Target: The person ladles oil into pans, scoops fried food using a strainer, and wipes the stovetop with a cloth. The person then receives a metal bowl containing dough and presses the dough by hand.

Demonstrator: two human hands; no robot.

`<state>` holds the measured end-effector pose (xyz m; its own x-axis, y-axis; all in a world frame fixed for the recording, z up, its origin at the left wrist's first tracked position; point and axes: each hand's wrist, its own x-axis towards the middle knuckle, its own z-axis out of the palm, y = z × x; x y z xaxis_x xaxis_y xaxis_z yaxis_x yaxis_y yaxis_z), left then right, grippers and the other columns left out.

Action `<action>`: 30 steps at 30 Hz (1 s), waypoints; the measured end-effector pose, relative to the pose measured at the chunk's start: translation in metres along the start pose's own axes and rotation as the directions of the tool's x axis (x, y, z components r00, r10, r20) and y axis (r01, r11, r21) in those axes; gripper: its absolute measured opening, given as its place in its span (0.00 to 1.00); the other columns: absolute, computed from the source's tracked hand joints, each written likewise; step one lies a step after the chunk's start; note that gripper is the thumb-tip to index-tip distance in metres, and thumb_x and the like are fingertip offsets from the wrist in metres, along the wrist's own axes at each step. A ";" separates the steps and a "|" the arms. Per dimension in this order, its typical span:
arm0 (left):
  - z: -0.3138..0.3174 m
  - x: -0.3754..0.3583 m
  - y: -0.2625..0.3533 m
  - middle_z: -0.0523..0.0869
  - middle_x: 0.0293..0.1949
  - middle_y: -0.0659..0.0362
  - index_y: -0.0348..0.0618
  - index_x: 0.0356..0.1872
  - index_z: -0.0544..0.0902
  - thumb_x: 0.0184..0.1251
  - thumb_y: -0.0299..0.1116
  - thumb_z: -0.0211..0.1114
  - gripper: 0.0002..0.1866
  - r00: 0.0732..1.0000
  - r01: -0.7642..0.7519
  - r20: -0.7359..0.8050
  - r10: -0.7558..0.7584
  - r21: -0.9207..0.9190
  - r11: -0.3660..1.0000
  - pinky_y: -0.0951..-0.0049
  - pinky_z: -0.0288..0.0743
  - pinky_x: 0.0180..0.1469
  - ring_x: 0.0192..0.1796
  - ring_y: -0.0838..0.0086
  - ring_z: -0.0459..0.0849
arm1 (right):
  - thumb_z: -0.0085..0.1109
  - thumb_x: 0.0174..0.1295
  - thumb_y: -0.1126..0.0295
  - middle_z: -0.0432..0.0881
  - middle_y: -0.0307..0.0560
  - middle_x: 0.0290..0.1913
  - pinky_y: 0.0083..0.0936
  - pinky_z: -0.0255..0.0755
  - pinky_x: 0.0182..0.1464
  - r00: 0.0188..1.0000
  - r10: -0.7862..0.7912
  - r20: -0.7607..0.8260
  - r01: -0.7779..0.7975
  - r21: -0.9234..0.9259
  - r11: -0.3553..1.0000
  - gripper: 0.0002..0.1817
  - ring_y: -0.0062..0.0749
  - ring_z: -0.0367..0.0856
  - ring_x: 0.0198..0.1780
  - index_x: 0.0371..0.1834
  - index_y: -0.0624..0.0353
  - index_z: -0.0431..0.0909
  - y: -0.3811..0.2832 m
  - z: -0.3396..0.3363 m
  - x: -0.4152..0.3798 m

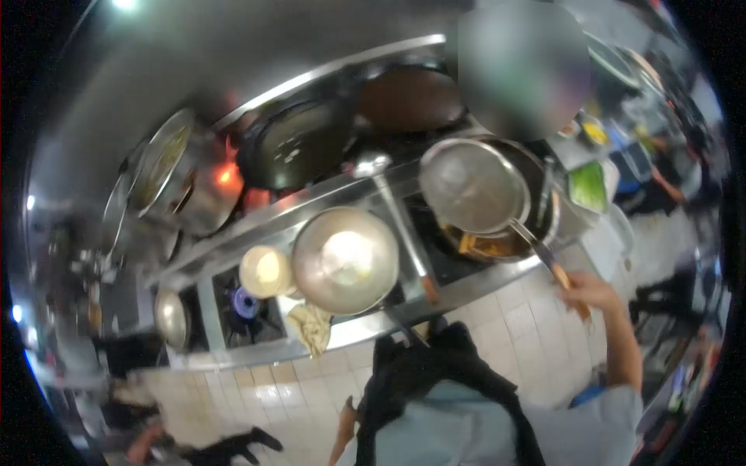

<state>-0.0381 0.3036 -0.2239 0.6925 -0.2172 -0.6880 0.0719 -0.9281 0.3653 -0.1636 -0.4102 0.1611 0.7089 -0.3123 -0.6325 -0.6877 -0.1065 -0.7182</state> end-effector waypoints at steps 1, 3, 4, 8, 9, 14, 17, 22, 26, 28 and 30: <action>-0.001 0.006 -0.006 0.76 0.61 0.38 0.33 0.66 0.68 0.60 0.40 0.68 0.36 0.996 -0.037 -0.081 0.021 -0.193 0.981 0.61 0.69 0.65 0.64 0.52 0.75 | 0.65 0.59 0.59 0.78 0.40 0.25 0.24 0.76 0.26 0.999 0.015 -0.050 -0.011 0.073 0.997 0.20 0.24 0.79 0.25 0.45 0.65 0.77 -0.009 0.020 -0.010; -0.049 -0.016 0.059 0.77 0.59 0.37 0.32 0.66 0.68 0.62 0.50 0.66 0.38 0.995 0.093 -0.028 -0.100 -0.187 0.978 0.61 0.70 0.64 0.63 0.49 0.75 | 0.65 0.58 0.67 0.74 0.37 0.24 0.24 0.80 0.25 0.997 -0.024 -0.070 0.047 0.350 0.936 0.23 0.22 0.75 0.20 0.55 0.65 0.72 0.004 0.048 -0.015; -0.050 -0.015 0.061 0.77 0.59 0.37 0.32 0.66 0.68 0.61 0.50 0.66 0.38 0.984 0.144 -0.063 -0.165 -0.256 0.956 0.60 0.69 0.65 0.63 0.49 0.75 | 0.64 0.58 0.66 0.74 0.38 0.24 0.23 0.78 0.23 0.992 -0.077 -0.095 0.113 0.460 0.881 0.24 0.22 0.74 0.19 0.55 0.65 0.71 0.012 0.063 -0.016; -0.064 -0.002 0.058 0.76 0.59 0.36 0.32 0.66 0.68 0.60 0.48 0.65 0.38 0.977 0.139 -0.120 -0.178 -0.279 0.950 0.59 0.67 0.66 0.64 0.49 0.74 | 0.63 0.59 0.63 0.72 0.39 0.22 0.21 0.74 0.18 0.952 -0.098 -0.288 0.262 0.611 0.747 0.26 0.21 0.72 0.17 0.56 0.66 0.68 -0.002 0.138 -0.020; -0.070 -0.005 0.057 0.76 0.60 0.36 0.32 0.66 0.68 0.60 0.48 0.65 0.38 0.978 0.107 -0.140 -0.152 -0.285 0.953 0.59 0.66 0.66 0.65 0.48 0.73 | 0.63 0.59 0.63 0.72 0.39 0.22 0.21 0.74 0.18 0.955 -0.110 -0.276 0.261 0.603 0.754 0.26 0.21 0.72 0.17 0.56 0.66 0.68 -0.010 0.152 -0.020; -0.092 -0.004 0.041 0.74 0.61 0.36 0.30 0.65 0.68 0.60 0.48 0.64 0.38 0.978 0.106 -0.145 -0.150 -0.274 0.956 0.59 0.66 0.67 0.66 0.47 0.72 | 0.63 0.60 0.63 0.72 0.39 0.23 0.18 0.70 0.16 0.908 -0.215 -0.360 0.399 0.587 0.704 0.27 0.20 0.70 0.16 0.58 0.65 0.67 -0.058 0.186 -0.007; -0.092 0.006 0.020 0.74 0.61 0.36 0.29 0.65 0.68 0.60 0.47 0.64 0.37 0.977 0.035 -0.194 -0.092 -0.276 0.961 0.59 0.66 0.67 0.65 0.46 0.72 | 0.63 0.61 0.64 0.72 0.38 0.21 0.16 0.69 0.15 0.904 -0.220 -0.366 0.392 0.505 0.769 0.25 0.19 0.69 0.15 0.59 0.63 0.68 -0.114 0.193 0.008; -0.107 0.004 0.006 0.73 0.62 0.36 0.28 0.65 0.67 0.61 0.43 0.65 0.36 0.957 0.085 -0.217 -0.194 -0.431 0.898 0.61 0.66 0.67 0.66 0.49 0.72 | 0.57 0.65 0.67 0.70 0.36 0.20 0.17 0.62 0.14 0.867 -0.342 -0.363 0.445 0.252 0.860 0.13 0.18 0.67 0.16 0.48 0.61 0.71 -0.213 0.212 0.073; -0.091 -0.004 -0.039 0.72 0.64 0.37 0.28 0.66 0.66 0.61 0.40 0.66 0.36 0.940 0.067 -0.246 -0.237 -0.547 0.834 0.62 0.66 0.67 0.67 0.50 0.71 | 0.55 0.67 0.68 0.71 0.37 0.20 0.17 0.62 0.16 0.850 -0.388 -0.358 0.472 0.188 0.861 0.08 0.18 0.68 0.17 0.42 0.61 0.71 -0.279 0.237 0.123; -0.079 -0.014 -0.064 0.70 0.65 0.37 0.28 0.67 0.64 0.63 0.36 0.68 0.36 0.922 0.109 -0.233 -0.311 -0.613 0.783 0.62 0.66 0.67 0.68 0.52 0.70 | 0.55 0.65 0.70 0.71 0.38 0.20 0.18 0.63 0.16 0.853 -0.400 -0.335 0.474 0.176 0.863 0.08 0.19 0.68 0.18 0.41 0.61 0.71 -0.299 0.246 0.150; -0.067 -0.032 -0.081 0.70 0.65 0.36 0.28 0.67 0.64 0.63 0.36 0.68 0.36 0.908 0.148 -0.211 -0.362 -0.647 0.748 0.62 0.66 0.67 0.68 0.52 0.70 | 0.55 0.64 0.71 0.71 0.38 0.20 0.18 0.63 0.16 0.862 -0.402 -0.308 0.469 0.189 0.862 0.07 0.19 0.69 0.18 0.41 0.61 0.71 -0.310 0.252 0.180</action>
<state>-0.0182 0.4062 -0.1891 0.7541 0.2026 -0.6247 0.6207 -0.5307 0.5772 0.2168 -0.1953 0.1972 0.8391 -0.5176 -0.1674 -0.2306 -0.0598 -0.9712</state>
